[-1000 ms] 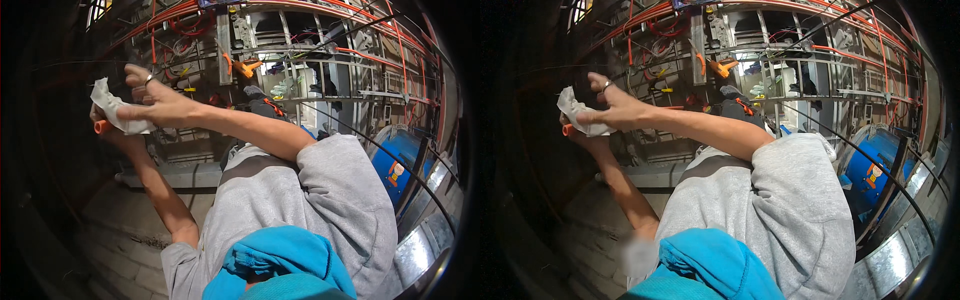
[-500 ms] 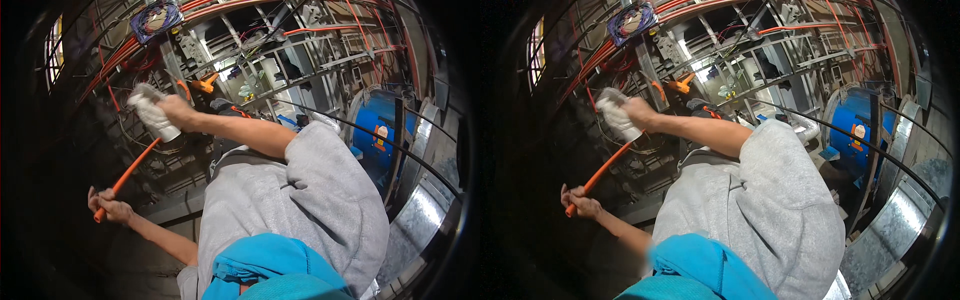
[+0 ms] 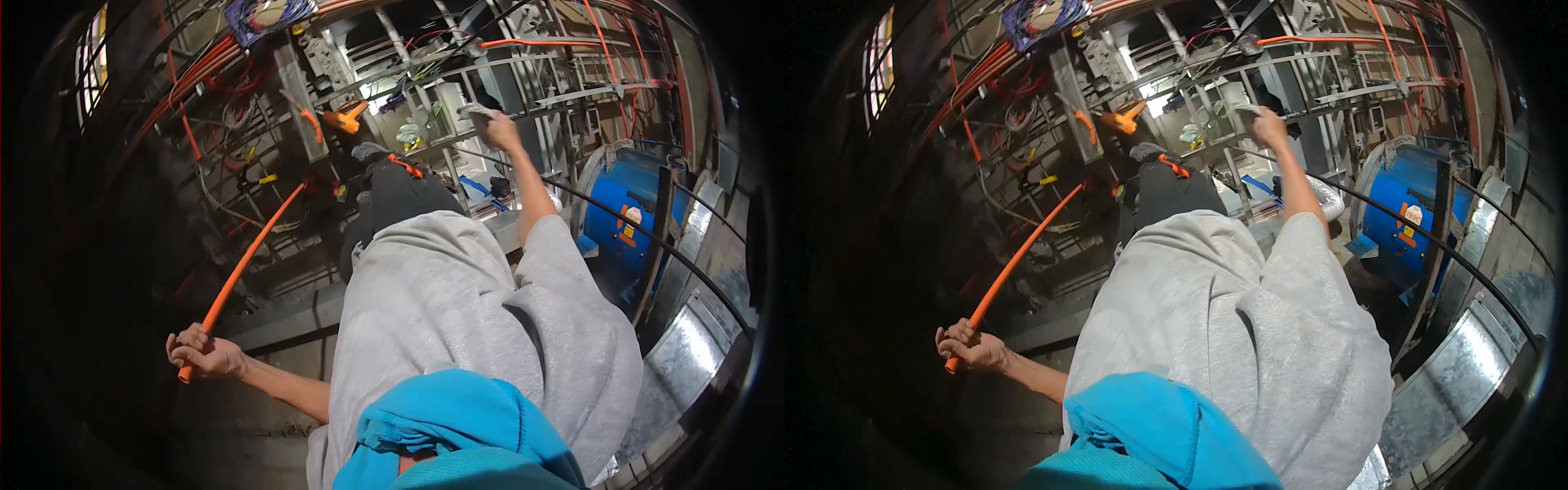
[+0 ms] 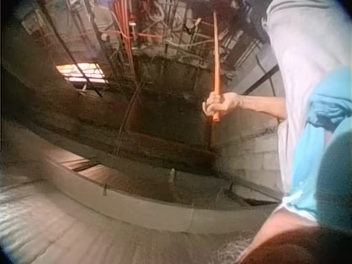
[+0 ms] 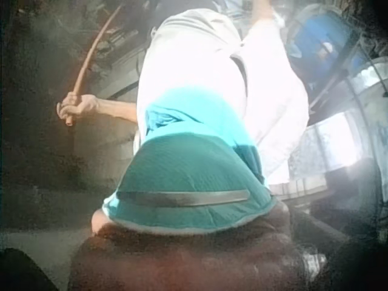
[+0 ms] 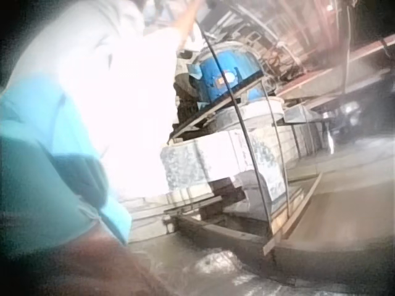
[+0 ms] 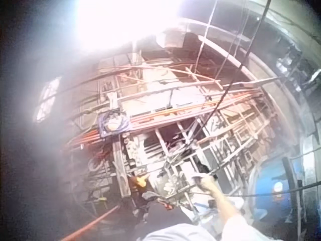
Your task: The person holds an orange conduit pipe and uses a heat gun to apply heat to different sections of it, turning the pipe and wiping it with a cloth.
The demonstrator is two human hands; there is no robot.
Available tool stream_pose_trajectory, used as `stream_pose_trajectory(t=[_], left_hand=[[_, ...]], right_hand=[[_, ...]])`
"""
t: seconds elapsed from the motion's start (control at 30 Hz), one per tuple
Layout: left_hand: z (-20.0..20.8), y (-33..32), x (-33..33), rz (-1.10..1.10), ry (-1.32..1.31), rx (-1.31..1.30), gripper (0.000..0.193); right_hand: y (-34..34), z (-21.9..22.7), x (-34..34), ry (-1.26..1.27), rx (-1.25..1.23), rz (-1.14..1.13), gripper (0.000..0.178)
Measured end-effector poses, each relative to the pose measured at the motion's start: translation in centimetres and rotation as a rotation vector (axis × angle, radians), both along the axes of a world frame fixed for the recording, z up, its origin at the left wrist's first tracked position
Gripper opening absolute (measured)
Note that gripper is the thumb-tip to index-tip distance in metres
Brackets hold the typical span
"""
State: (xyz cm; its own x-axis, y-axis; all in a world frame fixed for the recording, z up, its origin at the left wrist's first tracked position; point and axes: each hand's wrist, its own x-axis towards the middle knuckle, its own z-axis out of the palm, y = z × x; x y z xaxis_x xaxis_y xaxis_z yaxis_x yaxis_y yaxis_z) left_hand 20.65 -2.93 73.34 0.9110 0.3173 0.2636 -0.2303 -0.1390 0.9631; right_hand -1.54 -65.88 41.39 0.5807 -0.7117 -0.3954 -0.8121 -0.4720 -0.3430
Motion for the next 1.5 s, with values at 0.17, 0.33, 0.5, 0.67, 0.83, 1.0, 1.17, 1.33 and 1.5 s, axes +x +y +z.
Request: stream_pose_trajectory(t=[0.17, 0.33, 0.5, 0.67, 0.83, 1.0, 1.17, 1.33, 1.5], left_hand=[[0.7, 3.9, -3.7, -0.105, -0.066, -0.056, 0.029], [0.3, 8.6, -6.9, -0.114, -0.097, -0.122, 0.024], [0.1, 12.9, -9.4, -0.074, -0.132, -0.137, 0.019], [0.6, 14.0, -10.5, 0.005, -0.136, -0.050, 0.026], [0.0, 12.8, -9.8, 0.008, -0.191, 0.090, 0.027], [1.1, 7.5, -7.2, -0.040, -0.233, 0.131, 0.027], [2.2, 0.5, -3.4, -0.123, -0.208, 0.144, 0.038], [3.2, -6.5, -0.1, -0.177, -0.174, 0.240, 0.048], [2.1, -12.2, 3.1, -0.284, -0.137, 0.188, 0.049]], right_hand=[[0.8, 2.0, -6.3, -0.014, 0.008, -0.188, 0.033], [5.7, 2.1, -10.7, 0.158, 0.127, -0.069, 0.032], [8.6, 0.0, -14.9, 0.259, 0.165, -0.040, 0.034], [8.7, -0.1, -15.7, 0.261, 0.214, -0.004, 0.033], [7.2, -1.1, -15.7, 0.211, 0.168, -0.032, 0.032], [6.8, -0.8, -14.9, 0.127, 0.226, -0.131, 0.029], [3.8, -3.8, -17.5, 0.187, 0.190, -0.184, 0.028], [1.2, -6.8, -18.2, 0.146, 0.255, -0.268, 0.032], [-2.4, -6.7, -18.1, 0.152, 0.275, -0.367, 0.042]])
